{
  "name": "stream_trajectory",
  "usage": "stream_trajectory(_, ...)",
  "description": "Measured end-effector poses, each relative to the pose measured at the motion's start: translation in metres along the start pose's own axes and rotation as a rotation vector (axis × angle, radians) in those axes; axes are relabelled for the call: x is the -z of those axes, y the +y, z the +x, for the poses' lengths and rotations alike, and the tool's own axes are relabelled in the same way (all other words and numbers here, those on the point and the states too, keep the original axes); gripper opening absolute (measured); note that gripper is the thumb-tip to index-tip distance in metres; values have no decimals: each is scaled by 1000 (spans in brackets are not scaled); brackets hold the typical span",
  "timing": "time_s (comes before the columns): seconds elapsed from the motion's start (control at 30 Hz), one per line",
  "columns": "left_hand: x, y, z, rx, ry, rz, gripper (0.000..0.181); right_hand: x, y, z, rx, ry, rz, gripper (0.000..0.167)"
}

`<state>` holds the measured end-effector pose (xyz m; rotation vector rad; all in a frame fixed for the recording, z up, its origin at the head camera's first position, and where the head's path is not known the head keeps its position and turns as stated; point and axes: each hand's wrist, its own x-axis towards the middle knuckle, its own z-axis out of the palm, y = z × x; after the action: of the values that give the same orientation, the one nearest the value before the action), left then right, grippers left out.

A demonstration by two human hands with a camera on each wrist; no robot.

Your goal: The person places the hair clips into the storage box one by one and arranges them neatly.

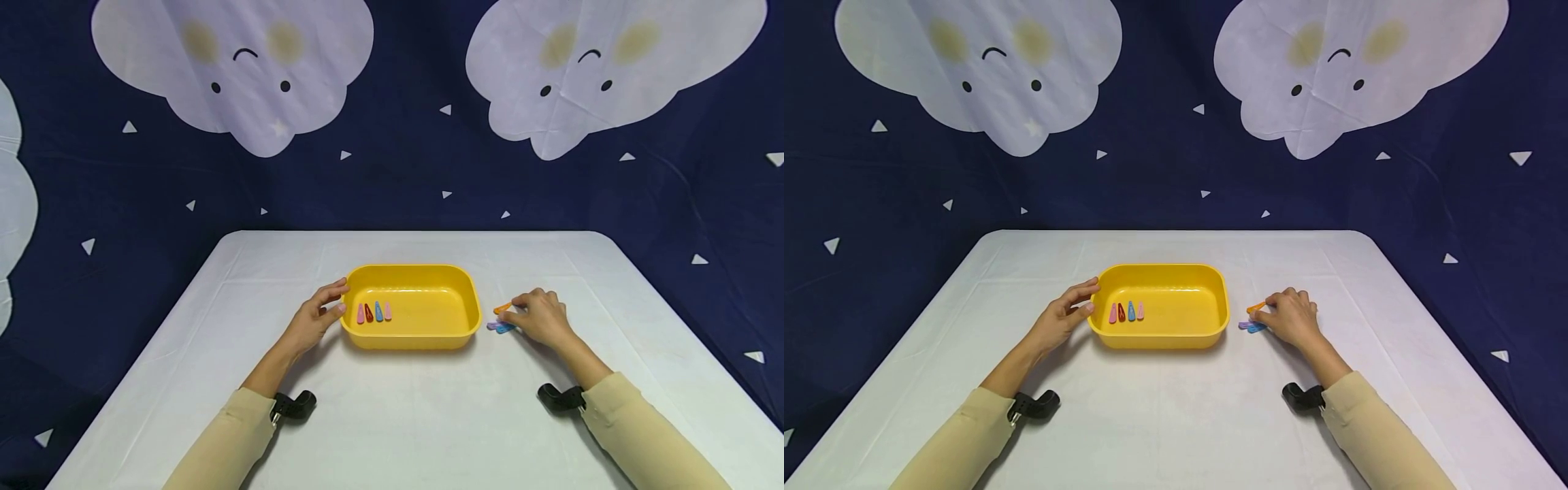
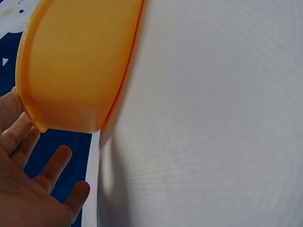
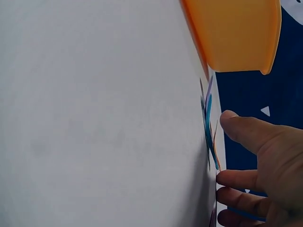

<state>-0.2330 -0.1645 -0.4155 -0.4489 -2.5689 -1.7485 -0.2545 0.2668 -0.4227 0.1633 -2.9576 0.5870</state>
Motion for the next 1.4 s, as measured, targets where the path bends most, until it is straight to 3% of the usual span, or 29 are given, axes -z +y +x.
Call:
stream_trajectory(0.37,0,0,1,4,-2,3,39,-7,-2,4,4,5,-13,56)
stream_trajectory(0.83,1,-1,0,-4,-3,-14,40,-16,1,5,41,77,22,54)
stream_trajectory(1.4,1,-1,0,9,-9,-6,40,-16,1,4,25,59,72,51)
